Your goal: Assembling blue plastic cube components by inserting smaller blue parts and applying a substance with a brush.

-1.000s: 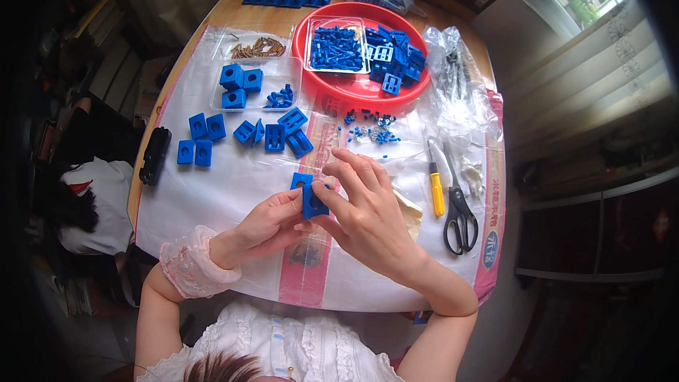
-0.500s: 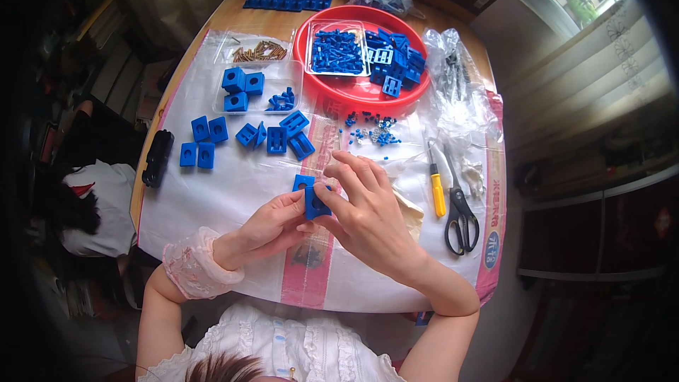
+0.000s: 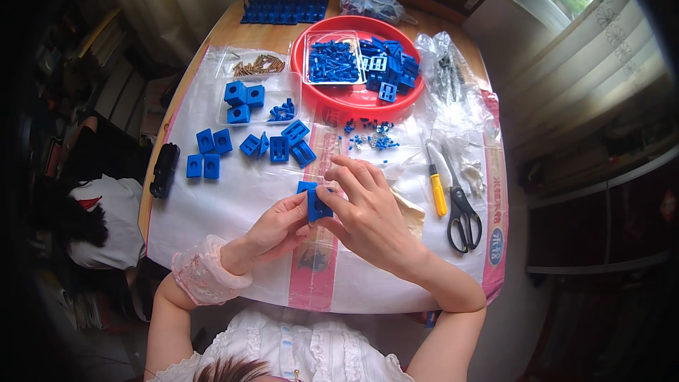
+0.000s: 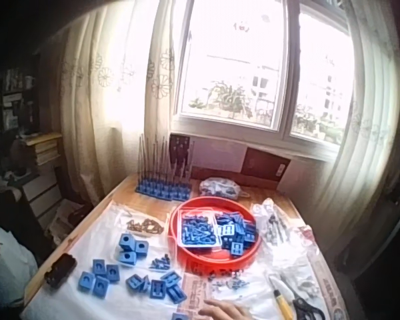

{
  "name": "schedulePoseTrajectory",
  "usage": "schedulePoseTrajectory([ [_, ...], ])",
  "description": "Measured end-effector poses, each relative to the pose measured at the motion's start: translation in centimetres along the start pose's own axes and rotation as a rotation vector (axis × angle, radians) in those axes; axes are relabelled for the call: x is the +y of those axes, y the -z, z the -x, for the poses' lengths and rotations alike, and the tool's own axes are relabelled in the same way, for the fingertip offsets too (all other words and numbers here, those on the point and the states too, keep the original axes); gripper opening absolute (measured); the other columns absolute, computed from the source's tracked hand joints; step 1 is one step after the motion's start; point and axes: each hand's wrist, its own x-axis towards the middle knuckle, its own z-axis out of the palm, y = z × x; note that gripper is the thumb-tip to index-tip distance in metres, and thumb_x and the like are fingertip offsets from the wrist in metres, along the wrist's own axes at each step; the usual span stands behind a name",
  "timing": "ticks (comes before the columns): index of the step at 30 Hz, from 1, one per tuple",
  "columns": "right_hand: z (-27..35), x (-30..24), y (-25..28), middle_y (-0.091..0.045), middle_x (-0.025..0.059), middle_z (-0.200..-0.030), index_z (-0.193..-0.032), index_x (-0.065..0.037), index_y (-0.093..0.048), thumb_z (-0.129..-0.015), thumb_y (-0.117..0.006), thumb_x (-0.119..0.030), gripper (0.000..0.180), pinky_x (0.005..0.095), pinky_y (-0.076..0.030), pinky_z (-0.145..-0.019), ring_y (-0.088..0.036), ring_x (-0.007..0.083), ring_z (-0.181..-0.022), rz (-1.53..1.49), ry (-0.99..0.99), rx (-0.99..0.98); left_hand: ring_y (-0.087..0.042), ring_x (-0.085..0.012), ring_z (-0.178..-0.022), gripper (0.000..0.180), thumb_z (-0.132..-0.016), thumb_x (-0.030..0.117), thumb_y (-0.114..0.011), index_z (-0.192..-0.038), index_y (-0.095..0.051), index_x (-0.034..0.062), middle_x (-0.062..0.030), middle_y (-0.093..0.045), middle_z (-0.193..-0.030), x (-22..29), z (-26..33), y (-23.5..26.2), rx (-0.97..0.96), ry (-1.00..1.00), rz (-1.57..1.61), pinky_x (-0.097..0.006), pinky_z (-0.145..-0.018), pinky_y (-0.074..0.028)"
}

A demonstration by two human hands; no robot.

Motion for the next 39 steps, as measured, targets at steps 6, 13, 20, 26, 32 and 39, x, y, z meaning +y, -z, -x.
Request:
schedulePoseTrajectory([
  [6, 0.1, -0.3, 0.6, -0.055, 0.0119, -0.115, -0.103, -0.006, -0.062, -0.068, -0.079, -0.013, 0.040, 0.0482, -0.037, -0.103, -0.045, 0.0327, -0.127, 0.021, 0.002, 0.008, -0.041, -0.0026, -0.068, 0.034, -0.104, 0.016, -0.043, -0.135, -0.049, 0.0038, -0.0006, -0.058, -0.098, 0.7, 0.3, -0.8, 0.047, -0.039, -0.128, -0.015, -0.060, -0.038],
  [13, 0.2, -0.3, 0.4, -0.055, 0.0119, -0.116, -0.104, -0.006, -0.062, -0.067, -0.079, -0.014, 0.041, 0.0483, -0.037, -0.103, -0.044, 0.0328, -0.127, 0.026, -0.007, 0.000, -0.051, -0.0044, -0.082, 0.042, -0.097, 0.011, -0.049, -0.138, -0.047, 0.0006, -0.0027, -0.060, -0.109, 1.5, 0.5, -1.4, -0.013, -0.065, -0.114, -0.019, -0.073, -0.045],
  [20, 0.4, -0.3, 0.2, -0.054, 0.0125, -0.116, -0.104, -0.004, -0.062, -0.068, -0.079, -0.014, 0.041, 0.0488, -0.036, -0.104, -0.043, 0.0328, -0.128, 0.016, -0.005, -0.010, -0.054, -0.0039, -0.087, 0.035, -0.095, 0.010, -0.055, -0.128, -0.058, 0.0007, -0.0022, -0.064, -0.107, 0.7, 0.2, -0.6, 0.038, -0.176, -0.470, -0.020, -0.076, -0.045],
  [26, 0.5, -0.5, 0.1, -0.053, 0.0129, -0.116, -0.104, -0.004, -0.062, -0.068, -0.080, -0.015, 0.042, 0.0489, -0.035, -0.105, -0.043, 0.0329, -0.129, 0.044, -0.008, -0.021, -0.054, -0.0027, -0.082, 0.032, -0.096, 0.012, -0.053, -0.127, -0.059, 0.0016, 0.0004, -0.065, -0.101, 1.3, 0.5, -1.3, 0.075, -0.177, -0.595, -0.019, -0.071, -0.045],
  [32, 0.4, -0.6, 0.2, -0.056, 0.0110, -0.117, -0.106, -0.006, -0.066, -0.066, -0.082, -0.016, 0.044, 0.0472, -0.040, -0.100, -0.047, 0.0327, -0.125, 0.056, -0.019, -0.004, -0.051, -0.0012, -0.077, 0.031, -0.097, 0.012, -0.052, -0.125, -0.061, 0.0023, 0.0020, -0.065, -0.099, 1.1, 0.6, -1.1, 0.074, -0.195, -0.598, -0.018, -0.067, -0.042],
  [39, 0.4, -0.5, 0.0, -0.055, 0.0117, -0.116, -0.106, -0.007, -0.064, -0.066, -0.081, -0.015, 0.044, 0.0476, -0.038, -0.101, -0.045, 0.0330, -0.127, 0.045, -0.014, -0.007, -0.053, -0.0011, -0.080, 0.032, -0.097, 0.011, -0.050, -0.126, -0.060, 0.0022, 0.0013, -0.065, -0.100, 0.9, 0.5, -0.8, 0.071, -0.202, -0.577, -0.017, -0.068, -0.043],
])
